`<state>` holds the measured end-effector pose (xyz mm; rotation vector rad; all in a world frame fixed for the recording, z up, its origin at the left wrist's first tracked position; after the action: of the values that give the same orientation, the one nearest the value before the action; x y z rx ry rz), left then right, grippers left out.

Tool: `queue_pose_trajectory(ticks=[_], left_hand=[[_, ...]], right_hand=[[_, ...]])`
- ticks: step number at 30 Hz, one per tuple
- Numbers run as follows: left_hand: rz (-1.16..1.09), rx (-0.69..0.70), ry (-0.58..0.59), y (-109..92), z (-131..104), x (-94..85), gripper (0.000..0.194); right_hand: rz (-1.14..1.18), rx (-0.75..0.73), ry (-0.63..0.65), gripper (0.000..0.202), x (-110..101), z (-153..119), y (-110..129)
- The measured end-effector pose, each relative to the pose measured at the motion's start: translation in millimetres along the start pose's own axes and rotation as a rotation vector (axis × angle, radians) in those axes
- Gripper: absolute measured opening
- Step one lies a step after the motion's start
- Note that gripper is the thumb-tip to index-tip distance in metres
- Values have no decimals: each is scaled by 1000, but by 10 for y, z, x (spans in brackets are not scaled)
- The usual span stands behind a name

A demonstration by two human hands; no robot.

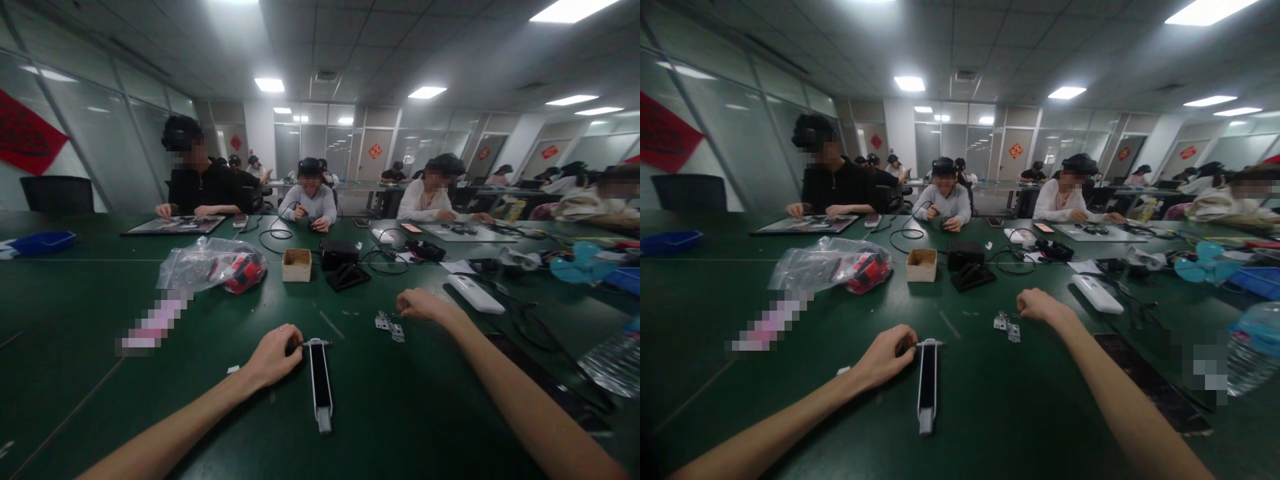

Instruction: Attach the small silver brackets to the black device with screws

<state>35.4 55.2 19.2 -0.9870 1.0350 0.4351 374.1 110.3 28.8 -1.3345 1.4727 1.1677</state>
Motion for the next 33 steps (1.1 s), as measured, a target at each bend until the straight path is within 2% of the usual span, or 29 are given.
queue_pose_trajectory(ticks=[10, 22, 27, 33], left_hand=[[23, 15, -14, 8, 6, 26, 12], [50, 39, -25, -25, -5, 2, 14], [52, 42, -38, -17, -7, -1, 15], [19, 45, -40, -20, -10, -9, 14]], right_hand=[[15, -83, 37, 17, 91, 49, 114], [50, 33, 103, 14, 222, 16, 110], [37, 58, 122, 18, 213, 5, 118], [-6, 63, 90, 11, 164, -2, 114]])
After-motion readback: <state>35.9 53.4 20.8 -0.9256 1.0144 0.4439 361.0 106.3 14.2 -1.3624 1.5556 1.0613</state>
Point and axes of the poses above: each hand's wrist, its own z-axis towards the middle knuckle, its own x-axis out of the palm, y = z × x, the point moved 7 cm from there along z, towards the middle knuckle, and after that the axes turned 5 degrees about z, right-handed, at the moved point
